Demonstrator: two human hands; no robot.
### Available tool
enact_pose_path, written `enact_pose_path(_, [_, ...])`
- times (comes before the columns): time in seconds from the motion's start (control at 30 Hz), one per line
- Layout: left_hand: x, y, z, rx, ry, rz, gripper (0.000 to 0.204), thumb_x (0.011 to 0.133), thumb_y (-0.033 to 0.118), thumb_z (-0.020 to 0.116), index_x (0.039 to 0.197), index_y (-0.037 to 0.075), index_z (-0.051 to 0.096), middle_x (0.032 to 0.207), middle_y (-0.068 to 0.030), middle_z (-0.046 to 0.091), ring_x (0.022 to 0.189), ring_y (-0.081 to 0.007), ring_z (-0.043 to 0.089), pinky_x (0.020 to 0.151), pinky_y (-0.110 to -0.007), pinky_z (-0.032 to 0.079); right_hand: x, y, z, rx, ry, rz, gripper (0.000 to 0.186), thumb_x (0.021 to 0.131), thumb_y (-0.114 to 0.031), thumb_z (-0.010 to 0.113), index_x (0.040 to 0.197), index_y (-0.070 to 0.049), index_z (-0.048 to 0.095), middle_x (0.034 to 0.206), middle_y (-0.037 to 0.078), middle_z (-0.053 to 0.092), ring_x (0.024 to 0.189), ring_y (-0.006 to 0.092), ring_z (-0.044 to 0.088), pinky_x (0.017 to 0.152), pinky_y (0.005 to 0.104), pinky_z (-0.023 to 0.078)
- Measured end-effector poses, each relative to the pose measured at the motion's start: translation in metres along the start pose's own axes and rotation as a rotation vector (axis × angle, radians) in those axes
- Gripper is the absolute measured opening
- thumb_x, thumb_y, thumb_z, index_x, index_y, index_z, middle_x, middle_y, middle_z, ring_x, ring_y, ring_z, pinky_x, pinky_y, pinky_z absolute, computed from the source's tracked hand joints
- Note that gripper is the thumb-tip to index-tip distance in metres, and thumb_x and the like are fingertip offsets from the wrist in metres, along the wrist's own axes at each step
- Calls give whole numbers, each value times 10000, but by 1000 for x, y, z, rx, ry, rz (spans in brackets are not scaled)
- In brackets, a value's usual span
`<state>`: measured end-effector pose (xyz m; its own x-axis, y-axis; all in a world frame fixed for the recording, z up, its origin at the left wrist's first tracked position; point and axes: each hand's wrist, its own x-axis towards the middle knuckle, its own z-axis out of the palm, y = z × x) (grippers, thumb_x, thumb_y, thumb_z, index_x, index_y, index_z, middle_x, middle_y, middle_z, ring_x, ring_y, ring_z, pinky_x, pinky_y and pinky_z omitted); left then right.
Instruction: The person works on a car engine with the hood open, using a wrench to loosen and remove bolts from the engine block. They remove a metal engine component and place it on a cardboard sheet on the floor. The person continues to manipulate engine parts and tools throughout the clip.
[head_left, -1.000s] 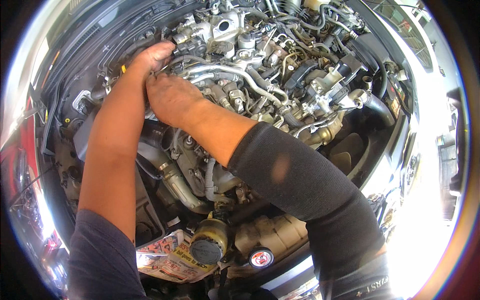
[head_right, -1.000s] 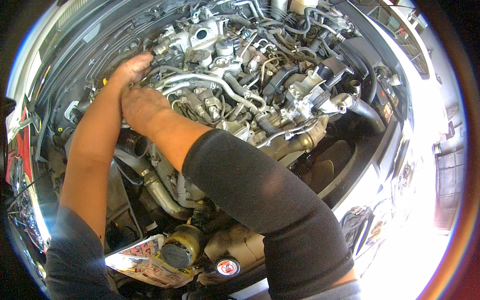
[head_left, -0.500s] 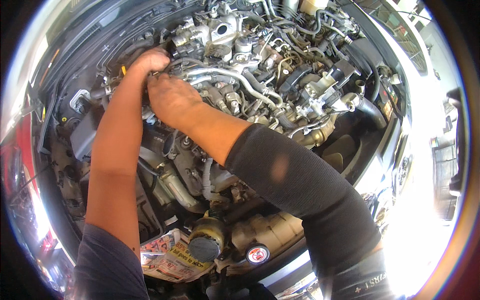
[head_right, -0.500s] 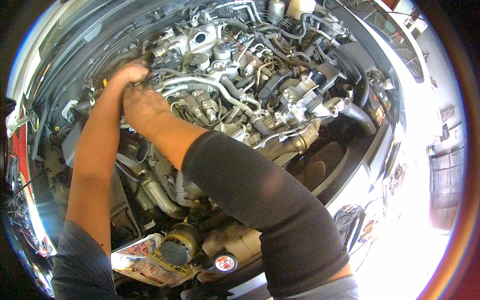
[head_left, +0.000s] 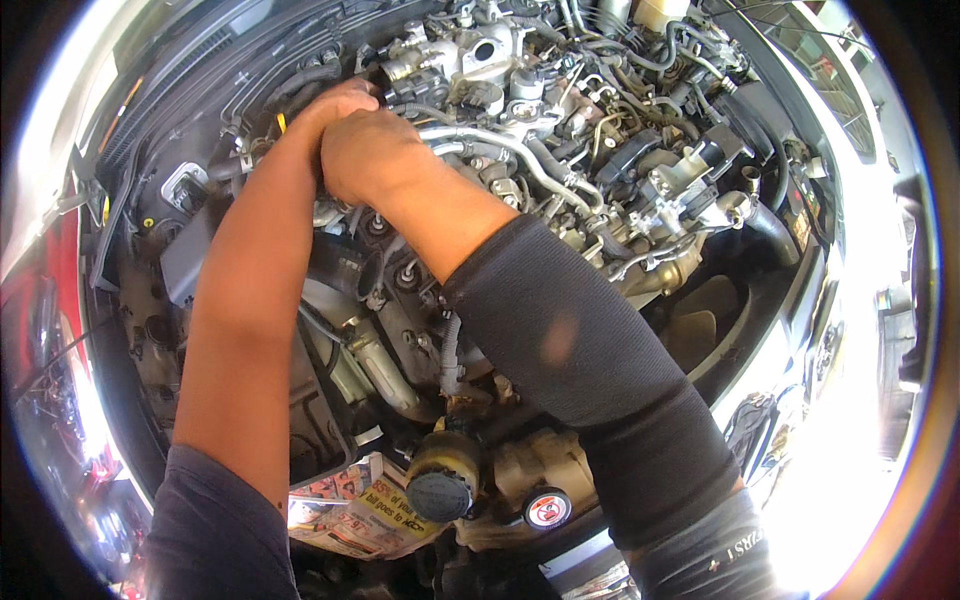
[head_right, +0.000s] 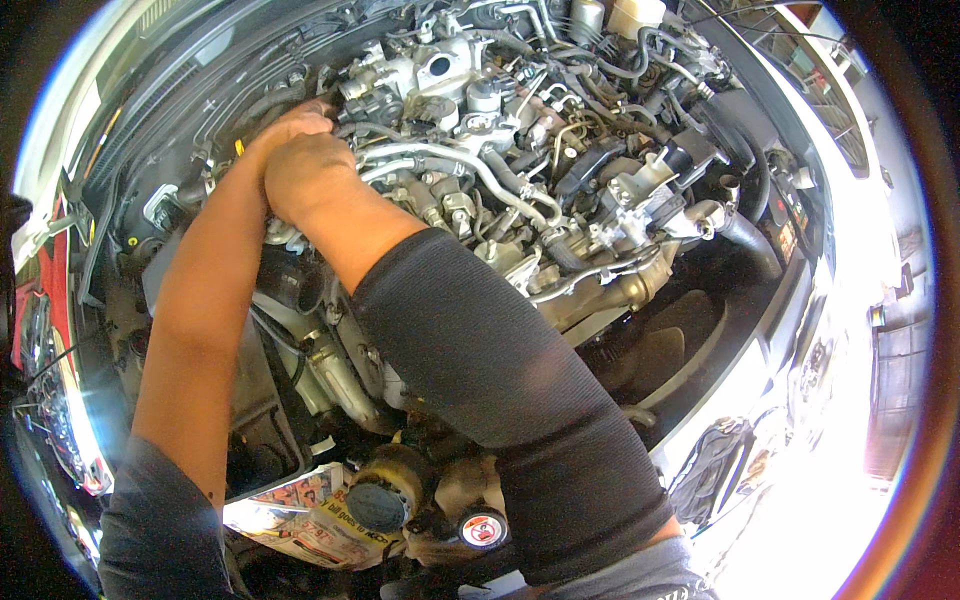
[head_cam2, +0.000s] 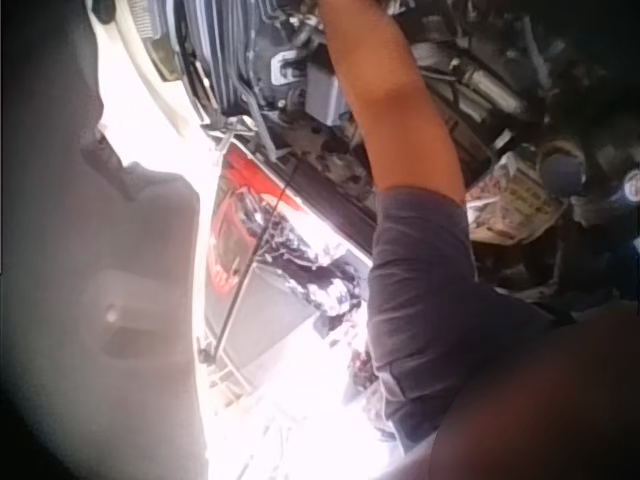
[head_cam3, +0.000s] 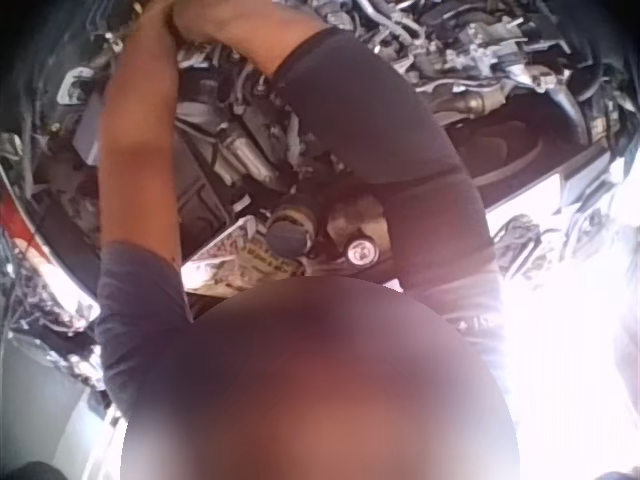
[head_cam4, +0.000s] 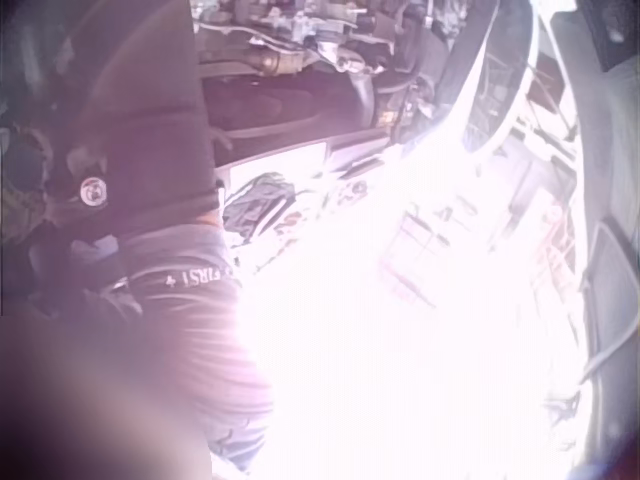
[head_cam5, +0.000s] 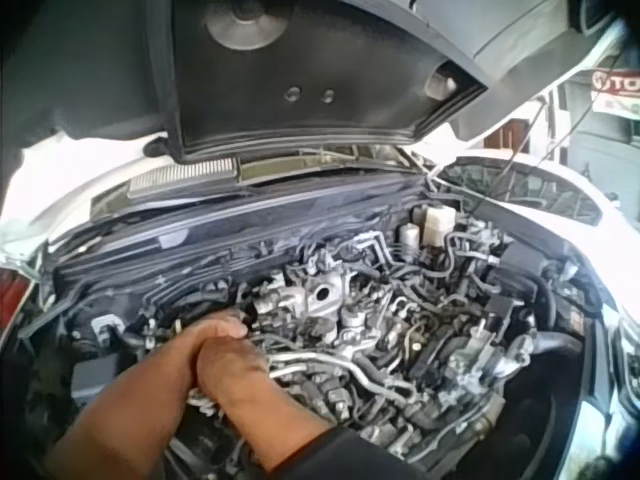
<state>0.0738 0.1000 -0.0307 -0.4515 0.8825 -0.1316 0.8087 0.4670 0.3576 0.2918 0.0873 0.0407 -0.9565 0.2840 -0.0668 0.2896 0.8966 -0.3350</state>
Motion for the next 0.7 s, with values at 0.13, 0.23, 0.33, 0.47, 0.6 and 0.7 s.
enact_pose_path(0.13, [4,1,-1,1,3,-1,401,833,227,743,1154,-1,821,1209,-263,794,1120,-410,772,946,-480,601,-3,5,3,67,133,9,335,932,-124,721,1226,-5,828,1292,243,795,1217,375,781,1043,453,618])
enact_pose_path(0.23, [3,2,-3,11,-8,-3,404,836,233,744,1158,1,820,1211,-260,794,1120,-408,772,947,-480,600,-3,4,1,89,110,24,363,990,-163,682,1294,-11,809,1351,214,784,1267,331,766,1043,425,617])
enact_pose_path(0.33, [-2,1,-2,23,-19,-3,407,839,239,745,1163,4,819,1213,-258,794,1121,-407,771,948,-480,600,-4,1,-1,76,125,47,377,1012,-180,666,1319,-7,800,1374,206,779,1285,316,761,1048,408,617])
enact_pose_path(0.47, [-10,-5,1,30,-24,-13,412,843,247,746,1169,7,819,1215,-255,795,1122,-405,770,950,-479,599,-10,8,-8,195,271,75,365,991,-179,675,1276,4,811,1338,240,781,1270,352,762,1072,419,611])
enact_pose_path(0.6, [-8,-8,-1,46,-39,-19,416,846,256,748,1175,10,818,1217,-251,795,1123,-403,769,952,-479,599,-8,20,-18,345,286,54,381,962,-201,694,1237,45,789,1274,302,770,1210,467,750,1090,496,596])
enact_pose_path(0.7, [-4,-10,-5,59,-46,-24,419,849,262,749,1179,12,817,1219,-249,796,1124,-402,769,953,-479,598,-2,17,-15,354,371,33,338,969,-180,690,1198,55,768,1228,327,764,1187,493,744,1079,524,592])
